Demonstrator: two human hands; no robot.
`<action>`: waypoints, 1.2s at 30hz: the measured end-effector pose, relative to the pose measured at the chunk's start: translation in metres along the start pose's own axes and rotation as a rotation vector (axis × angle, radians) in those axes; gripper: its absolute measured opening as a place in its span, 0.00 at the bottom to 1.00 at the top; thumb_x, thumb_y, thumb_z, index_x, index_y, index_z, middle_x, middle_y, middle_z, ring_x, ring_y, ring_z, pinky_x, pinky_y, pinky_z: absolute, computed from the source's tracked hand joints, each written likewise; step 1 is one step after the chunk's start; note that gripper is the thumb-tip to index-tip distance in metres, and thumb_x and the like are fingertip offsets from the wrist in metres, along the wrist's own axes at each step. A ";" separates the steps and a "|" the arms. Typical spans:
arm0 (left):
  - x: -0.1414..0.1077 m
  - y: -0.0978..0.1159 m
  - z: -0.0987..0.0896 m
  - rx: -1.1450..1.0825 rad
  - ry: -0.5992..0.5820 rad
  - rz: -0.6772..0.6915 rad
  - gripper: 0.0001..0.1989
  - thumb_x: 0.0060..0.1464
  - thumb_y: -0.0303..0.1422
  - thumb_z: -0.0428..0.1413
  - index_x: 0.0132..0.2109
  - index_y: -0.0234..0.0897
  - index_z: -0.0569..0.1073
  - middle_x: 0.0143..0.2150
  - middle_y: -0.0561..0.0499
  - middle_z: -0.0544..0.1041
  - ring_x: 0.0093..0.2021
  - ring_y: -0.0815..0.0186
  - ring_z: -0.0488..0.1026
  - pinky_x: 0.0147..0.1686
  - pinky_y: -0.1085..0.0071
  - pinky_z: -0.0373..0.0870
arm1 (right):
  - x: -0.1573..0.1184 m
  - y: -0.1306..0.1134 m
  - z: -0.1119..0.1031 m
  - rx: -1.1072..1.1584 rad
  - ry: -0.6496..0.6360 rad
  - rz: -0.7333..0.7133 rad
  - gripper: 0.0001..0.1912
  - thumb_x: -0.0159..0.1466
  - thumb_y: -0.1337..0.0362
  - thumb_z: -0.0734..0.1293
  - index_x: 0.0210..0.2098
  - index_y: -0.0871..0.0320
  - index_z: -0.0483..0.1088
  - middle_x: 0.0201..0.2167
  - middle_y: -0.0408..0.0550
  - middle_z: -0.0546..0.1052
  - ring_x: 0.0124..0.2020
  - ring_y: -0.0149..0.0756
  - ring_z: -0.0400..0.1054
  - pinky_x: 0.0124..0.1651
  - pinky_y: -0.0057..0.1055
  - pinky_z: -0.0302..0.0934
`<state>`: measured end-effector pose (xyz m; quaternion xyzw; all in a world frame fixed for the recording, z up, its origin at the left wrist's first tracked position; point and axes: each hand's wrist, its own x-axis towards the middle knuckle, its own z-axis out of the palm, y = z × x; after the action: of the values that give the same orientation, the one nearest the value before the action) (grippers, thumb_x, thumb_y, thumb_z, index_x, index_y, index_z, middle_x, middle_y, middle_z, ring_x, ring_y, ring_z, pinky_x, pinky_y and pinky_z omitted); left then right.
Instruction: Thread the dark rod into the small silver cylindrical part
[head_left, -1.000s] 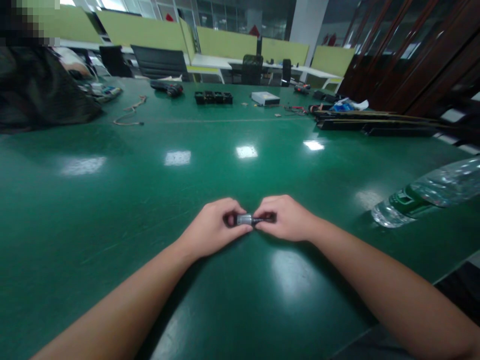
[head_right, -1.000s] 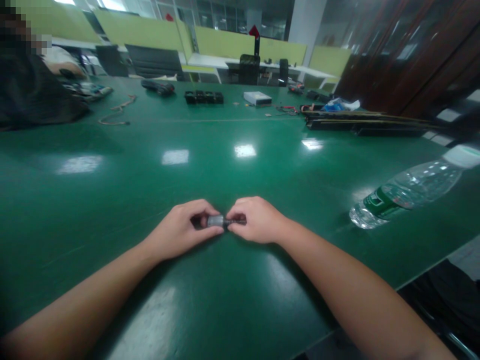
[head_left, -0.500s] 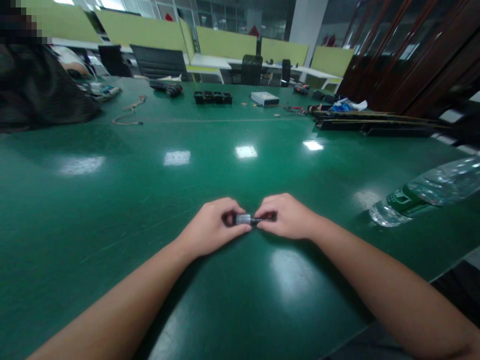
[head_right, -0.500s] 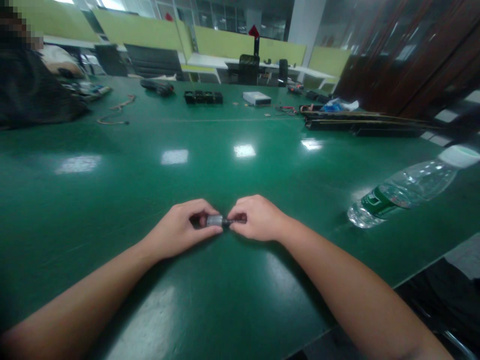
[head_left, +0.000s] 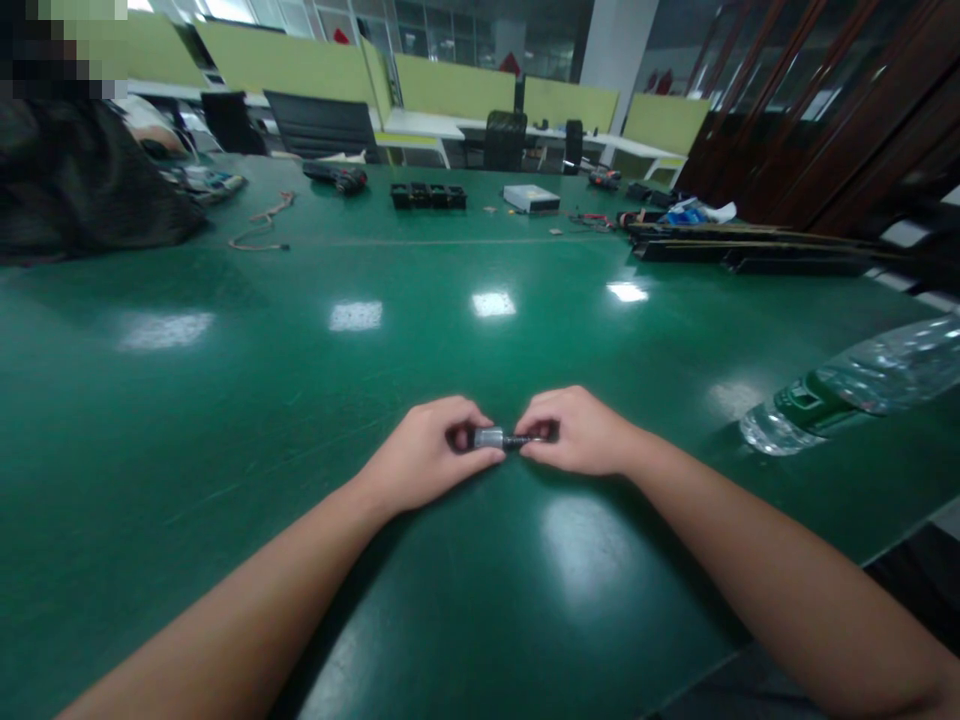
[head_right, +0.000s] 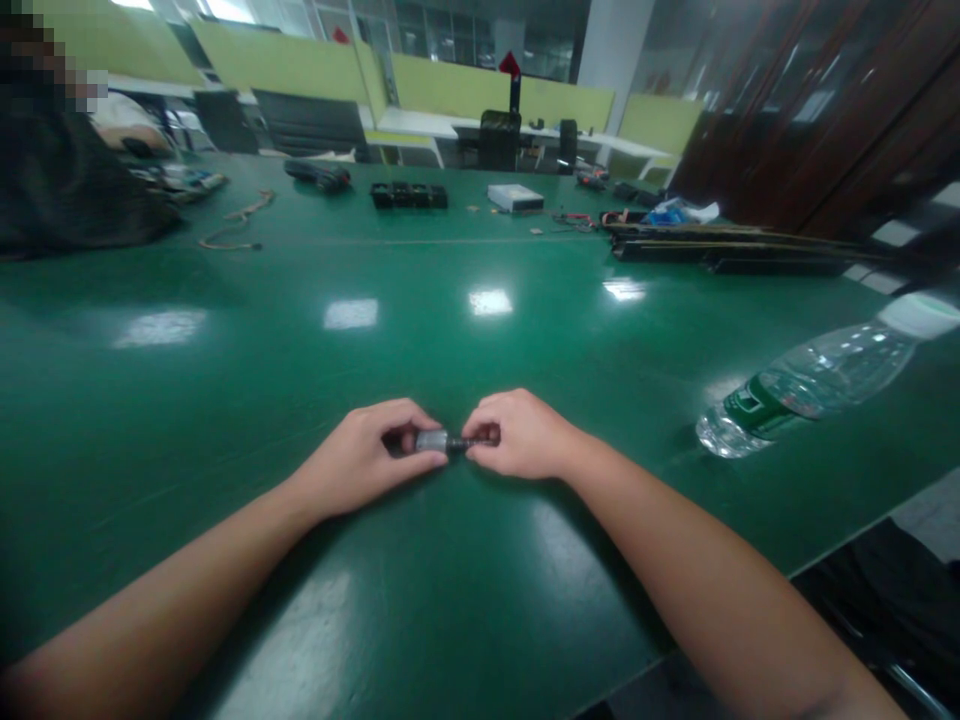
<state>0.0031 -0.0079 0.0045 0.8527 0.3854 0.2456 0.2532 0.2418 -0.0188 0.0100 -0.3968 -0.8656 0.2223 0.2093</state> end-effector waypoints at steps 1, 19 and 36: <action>0.000 0.000 0.000 -0.002 -0.001 0.000 0.12 0.53 0.42 0.63 0.39 0.37 0.77 0.30 0.53 0.75 0.29 0.67 0.71 0.31 0.72 0.65 | 0.000 0.000 0.000 0.001 -0.004 0.003 0.07 0.57 0.69 0.71 0.36 0.59 0.79 0.32 0.46 0.79 0.32 0.31 0.70 0.38 0.27 0.61; -0.001 0.001 -0.001 0.010 -0.010 -0.021 0.13 0.54 0.42 0.62 0.40 0.38 0.78 0.30 0.53 0.75 0.29 0.67 0.71 0.30 0.72 0.64 | -0.004 0.005 -0.013 0.043 -0.074 0.084 0.06 0.56 0.68 0.72 0.35 0.60 0.79 0.30 0.44 0.77 0.30 0.28 0.70 0.34 0.25 0.62; -0.001 0.000 0.000 0.004 -0.025 -0.035 0.13 0.54 0.43 0.62 0.40 0.38 0.78 0.30 0.53 0.74 0.29 0.67 0.70 0.31 0.71 0.65 | -0.012 0.024 -0.032 0.037 -0.125 0.170 0.07 0.55 0.67 0.73 0.34 0.60 0.80 0.29 0.44 0.78 0.29 0.29 0.70 0.33 0.25 0.63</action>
<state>0.0023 -0.0081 0.0042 0.8492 0.3975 0.2298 0.2607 0.2800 -0.0070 0.0210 -0.4502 -0.8359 0.2796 0.1428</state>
